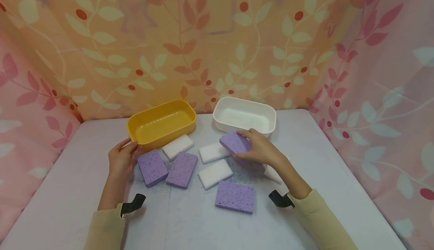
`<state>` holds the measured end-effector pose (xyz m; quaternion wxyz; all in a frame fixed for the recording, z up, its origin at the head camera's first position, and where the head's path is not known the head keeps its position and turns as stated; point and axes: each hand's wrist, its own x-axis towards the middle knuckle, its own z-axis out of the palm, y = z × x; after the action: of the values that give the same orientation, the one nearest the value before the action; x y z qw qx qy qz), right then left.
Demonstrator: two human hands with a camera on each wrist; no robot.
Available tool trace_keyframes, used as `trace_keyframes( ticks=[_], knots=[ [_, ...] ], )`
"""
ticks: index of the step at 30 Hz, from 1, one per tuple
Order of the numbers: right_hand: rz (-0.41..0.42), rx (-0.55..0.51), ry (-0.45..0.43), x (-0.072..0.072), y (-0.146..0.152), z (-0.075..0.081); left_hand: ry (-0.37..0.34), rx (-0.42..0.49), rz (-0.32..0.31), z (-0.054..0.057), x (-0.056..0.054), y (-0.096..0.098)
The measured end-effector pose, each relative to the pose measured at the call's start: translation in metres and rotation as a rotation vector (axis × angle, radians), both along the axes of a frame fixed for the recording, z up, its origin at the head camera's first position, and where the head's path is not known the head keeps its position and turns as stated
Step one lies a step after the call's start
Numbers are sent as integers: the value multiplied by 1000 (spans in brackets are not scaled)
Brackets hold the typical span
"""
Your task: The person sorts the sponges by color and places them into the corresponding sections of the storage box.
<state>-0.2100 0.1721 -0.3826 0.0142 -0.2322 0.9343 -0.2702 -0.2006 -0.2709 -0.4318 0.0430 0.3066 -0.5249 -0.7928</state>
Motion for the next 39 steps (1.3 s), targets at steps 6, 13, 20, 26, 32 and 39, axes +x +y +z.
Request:
trace_keyframes(
  ticks=[6,13,20,26,32,39],
  knots=[
    [13,16,11,-6,-9,3,1,18,-1,0,0,-1],
    [30,6,17,-13,-20,7,-19,40,-14,4,2,0],
    [23,-1,26,-20,-31,10,-43,31,-9,5,2,1],
    [25,5,-1,-26,-42,13,-24,28,-17,4,3,1],
    [27,16,-19,-30,-53,18,-16,37,-15,5,3,1],
    [37,42,7,-37,-67,19,-23,50,-11,5,2,0]
  ],
)
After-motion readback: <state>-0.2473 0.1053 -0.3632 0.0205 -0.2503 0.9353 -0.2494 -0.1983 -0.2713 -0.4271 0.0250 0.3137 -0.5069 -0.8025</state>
